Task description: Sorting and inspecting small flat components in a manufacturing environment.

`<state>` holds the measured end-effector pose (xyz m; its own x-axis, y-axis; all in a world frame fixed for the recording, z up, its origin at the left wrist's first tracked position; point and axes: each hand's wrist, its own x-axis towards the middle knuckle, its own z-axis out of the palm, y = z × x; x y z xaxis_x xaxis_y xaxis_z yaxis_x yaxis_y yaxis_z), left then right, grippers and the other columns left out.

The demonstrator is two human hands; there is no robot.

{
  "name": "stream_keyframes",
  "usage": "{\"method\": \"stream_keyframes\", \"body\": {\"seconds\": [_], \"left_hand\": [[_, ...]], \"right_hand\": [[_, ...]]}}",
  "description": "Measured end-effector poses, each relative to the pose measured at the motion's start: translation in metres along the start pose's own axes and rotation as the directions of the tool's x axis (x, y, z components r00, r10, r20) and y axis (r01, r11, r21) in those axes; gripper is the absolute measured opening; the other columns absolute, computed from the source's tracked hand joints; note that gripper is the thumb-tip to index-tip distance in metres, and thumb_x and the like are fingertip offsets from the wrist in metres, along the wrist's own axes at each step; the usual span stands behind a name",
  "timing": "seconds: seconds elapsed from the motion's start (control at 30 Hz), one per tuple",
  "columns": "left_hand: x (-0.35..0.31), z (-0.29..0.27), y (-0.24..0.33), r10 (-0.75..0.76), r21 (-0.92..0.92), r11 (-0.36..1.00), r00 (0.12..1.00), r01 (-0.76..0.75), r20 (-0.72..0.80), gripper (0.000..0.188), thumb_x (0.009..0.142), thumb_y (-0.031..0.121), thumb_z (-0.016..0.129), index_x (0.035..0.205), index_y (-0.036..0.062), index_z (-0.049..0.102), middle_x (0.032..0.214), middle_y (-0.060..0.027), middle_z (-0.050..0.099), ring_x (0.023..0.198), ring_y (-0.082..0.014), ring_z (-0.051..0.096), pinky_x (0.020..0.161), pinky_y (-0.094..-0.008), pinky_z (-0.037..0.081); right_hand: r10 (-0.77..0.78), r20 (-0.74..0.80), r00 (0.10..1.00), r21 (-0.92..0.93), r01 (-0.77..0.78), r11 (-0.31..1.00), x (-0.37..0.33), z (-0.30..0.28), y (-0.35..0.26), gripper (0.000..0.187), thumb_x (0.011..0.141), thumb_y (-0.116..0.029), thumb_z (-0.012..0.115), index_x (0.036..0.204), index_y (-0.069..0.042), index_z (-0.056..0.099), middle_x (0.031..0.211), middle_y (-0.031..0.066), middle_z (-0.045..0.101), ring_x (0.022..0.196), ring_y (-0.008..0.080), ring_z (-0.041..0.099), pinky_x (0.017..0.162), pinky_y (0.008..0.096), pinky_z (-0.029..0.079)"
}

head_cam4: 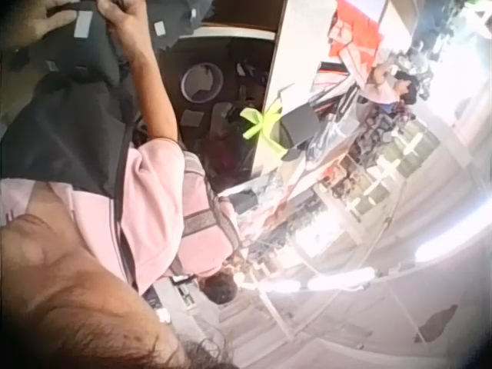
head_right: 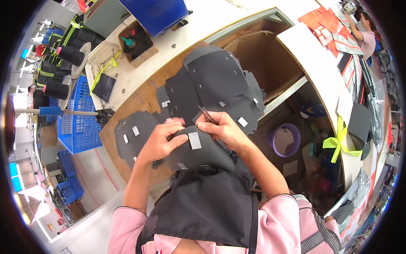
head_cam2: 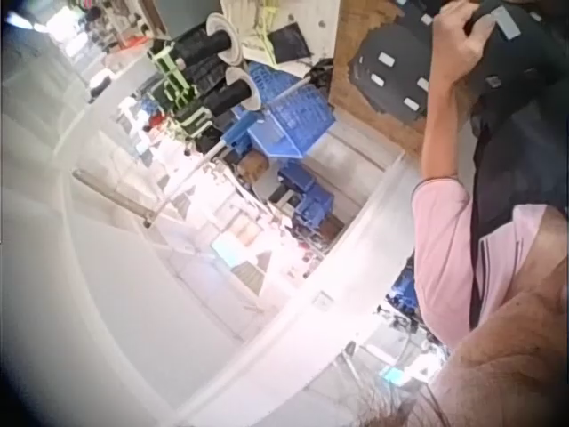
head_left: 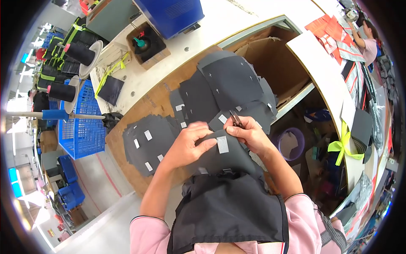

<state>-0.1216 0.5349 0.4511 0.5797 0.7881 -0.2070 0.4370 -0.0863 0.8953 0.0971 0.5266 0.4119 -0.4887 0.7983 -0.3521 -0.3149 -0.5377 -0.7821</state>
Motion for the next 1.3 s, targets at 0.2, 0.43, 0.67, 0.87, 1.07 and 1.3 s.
{"method": "stream_keyframes", "body": {"seconds": [0.2, 0.43, 0.67, 0.87, 1.07, 1.3], "left_hand": [[-0.006, 0.014, 0.005, -0.401, -0.589, 0.732, 0.916, 0.343, 0.036, 0.021, 0.093, 0.02, 0.052, 0.096, 0.0013, 0.061, 0.075, 0.0035, 0.055, 0.071, -0.0042, 0.049, 0.063, -0.0222, 0.042], [-0.005, 0.014, 0.017, -0.375, -0.497, 0.806, 0.927, 0.322, -0.007, 0.025, 0.094, 0.025, 0.047, 0.099, 0.003, 0.06, 0.074, 0.0041, 0.054, 0.071, -0.0037, 0.047, 0.066, -0.0209, 0.039], [-0.007, 0.007, 0.017, -0.365, -0.546, 0.76, 0.927, 0.352, 0.089, 0.024, 0.093, 0.022, 0.048, 0.099, 0.0028, 0.06, 0.074, 0.0044, 0.053, 0.07, -0.0038, 0.046, 0.065, -0.0213, 0.038], [-0.007, 0.008, 0.022, -0.383, -0.526, 0.77, 0.921, 0.361, 0.071, 0.023, 0.093, 0.021, 0.047, 0.096, 0.0023, 0.06, 0.072, 0.0045, 0.052, 0.07, -0.0035, 0.045, 0.064, -0.0209, 0.038], [-0.008, 0.006, 0.026, -0.378, -0.448, 0.82, 0.925, 0.357, 0.044, 0.022, 0.093, 0.02, 0.047, 0.095, 0.0012, 0.059, 0.069, 0.0044, 0.05, 0.068, -0.0036, 0.043, 0.062, -0.0217, 0.036], [-0.01, 0.011, 0.022, -0.382, -0.511, 0.801, 0.924, 0.312, -0.035, 0.021, 0.093, 0.019, 0.048, 0.095, 0.0018, 0.059, 0.07, 0.0048, 0.05, 0.067, -0.0036, 0.043, 0.061, -0.021, 0.035]], "right_hand": [[-0.741, -0.105, 0.663, -0.888, 0.272, 0.37, -0.021, 0.02, 0.007, 0.032, 0.074, -0.009, 0.071, 0.104, -0.007, 0.06, 0.09, 0.0078, 0.054, 0.061, 0.0177, 0.055, 0.064, 0.0293, 0.047], [-0.723, 0.256, 0.642, -0.916, 0.401, 0.031, -0.03, 0.015, -0.005, 0.039, 0.061, -0.006, 0.075, 0.097, -0.007, 0.063, 0.078, 0.0036, 0.054, 0.059, 0.0185, 0.053, 0.052, 0.0305, 0.042], [-0.704, 0.342, 0.623, -0.884, 0.467, -0.017, -0.027, 0.013, -0.01, 0.034, 0.06, -0.005, 0.074, 0.092, -0.008, 0.064, 0.073, 0.0028, 0.054, 0.056, 0.018, 0.052, 0.051, 0.0288, 0.042], [-0.75, 0.276, 0.601, -0.883, 0.466, 0.048, -0.031, 0.01, -0.007, 0.035, 0.06, -0.005, 0.075, 0.093, -0.007, 0.064, 0.073, 0.0024, 0.054, 0.057, 0.0176, 0.052, 0.05, 0.0285, 0.042], [-0.698, 0.297, 0.651, -0.897, 0.441, 0.029, -0.035, 0.018, -0.011, 0.036, 0.059, -0.003, 0.075, 0.093, -0.006, 0.063, 0.074, 0.0036, 0.055, 0.056, 0.019, 0.051, 0.049, 0.0288, 0.041], [-0.776, 0.11, 0.622, -0.928, 0.343, 0.143, -0.036, 0.036, 0.009, 0.033, 0.062, -0.002, 0.074, 0.093, -0.005, 0.062, 0.074, 0.0065, 0.054, 0.059, 0.0221, 0.055, 0.05, 0.0312, 0.044]]}}
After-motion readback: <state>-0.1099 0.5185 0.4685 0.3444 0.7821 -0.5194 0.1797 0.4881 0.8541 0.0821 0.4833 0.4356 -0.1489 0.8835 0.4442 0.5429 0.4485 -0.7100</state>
